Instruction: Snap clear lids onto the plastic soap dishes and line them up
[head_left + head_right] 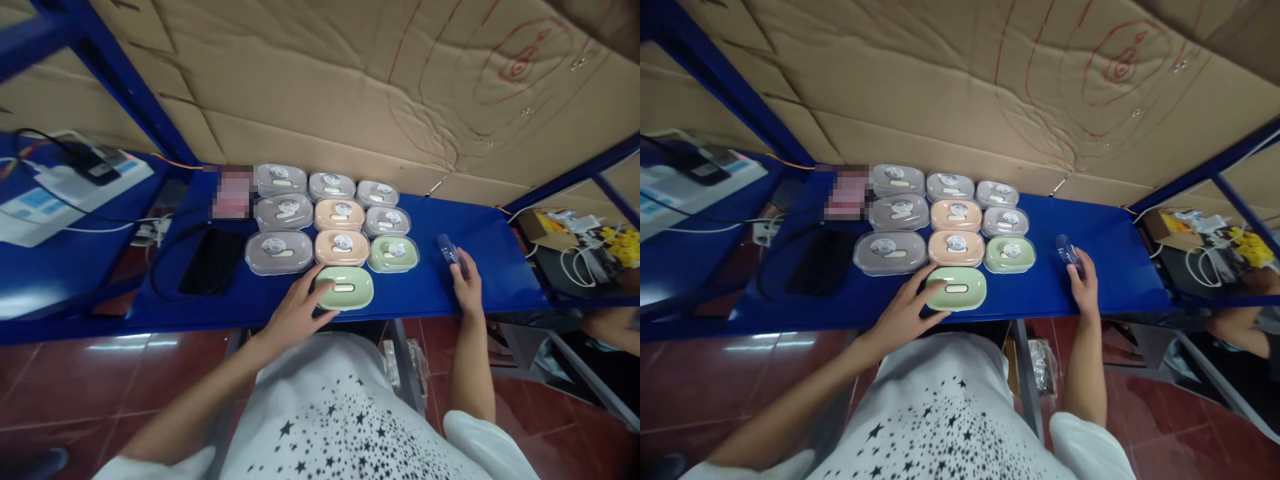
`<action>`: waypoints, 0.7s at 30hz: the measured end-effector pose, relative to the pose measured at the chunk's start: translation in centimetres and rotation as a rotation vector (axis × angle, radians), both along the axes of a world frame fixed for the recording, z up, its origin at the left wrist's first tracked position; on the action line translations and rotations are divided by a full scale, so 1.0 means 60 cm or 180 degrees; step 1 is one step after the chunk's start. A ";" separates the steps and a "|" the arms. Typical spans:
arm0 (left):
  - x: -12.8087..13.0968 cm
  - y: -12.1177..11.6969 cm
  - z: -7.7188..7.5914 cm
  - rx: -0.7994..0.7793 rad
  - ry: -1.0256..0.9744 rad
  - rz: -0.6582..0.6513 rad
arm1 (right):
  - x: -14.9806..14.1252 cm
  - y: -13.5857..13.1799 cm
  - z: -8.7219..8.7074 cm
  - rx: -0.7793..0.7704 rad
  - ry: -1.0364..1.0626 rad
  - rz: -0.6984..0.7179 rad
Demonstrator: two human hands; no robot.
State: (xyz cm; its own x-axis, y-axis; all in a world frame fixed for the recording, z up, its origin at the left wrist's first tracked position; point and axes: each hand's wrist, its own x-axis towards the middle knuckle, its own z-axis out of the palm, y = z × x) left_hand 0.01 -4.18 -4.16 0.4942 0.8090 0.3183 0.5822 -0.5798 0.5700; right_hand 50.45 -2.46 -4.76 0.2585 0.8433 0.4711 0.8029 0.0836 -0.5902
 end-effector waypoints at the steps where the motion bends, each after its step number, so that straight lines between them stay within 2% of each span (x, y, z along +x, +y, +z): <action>1: 0.000 0.000 -0.002 -0.0078 -0.0057 0.0040 | -0.015 -0.011 -0.005 0.0063 0.0089 0.0012; 5: 0.001 0.001 -0.010 -0.0185 -0.0301 0.0096 | -0.114 -0.052 -0.012 0.0466 0.0296 0.0099; 7: 0.003 0.001 -0.012 -0.0177 -0.0399 0.0113 | -0.188 -0.066 -0.004 0.0595 0.0063 0.0480; 10: 0.005 0.002 -0.014 -0.0251 -0.0512 0.0160 | -0.303 -0.075 0.013 0.0599 -0.0537 0.1311; 12: 0.006 0.002 -0.015 -0.0317 -0.0610 0.0167 | -0.360 -0.073 0.017 0.0619 -0.0759 0.1661; 15: 0.006 0.003 -0.018 -0.0297 -0.0795 0.0096 | -0.406 -0.066 0.012 0.0567 -0.0930 0.1848; 21: 0.008 0.005 -0.021 -0.0021 -0.0811 -0.0078 | -0.429 -0.065 0.001 0.0511 -0.1287 0.1913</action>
State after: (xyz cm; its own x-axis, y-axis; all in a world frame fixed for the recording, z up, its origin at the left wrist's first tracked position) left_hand 0.48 -3.89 -5.40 0.4183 0.8003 0.4297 0.4051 -0.5878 0.7003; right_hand 24.73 -6.35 -4.69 -0.4458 0.6976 0.5610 0.7437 0.6374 -0.2016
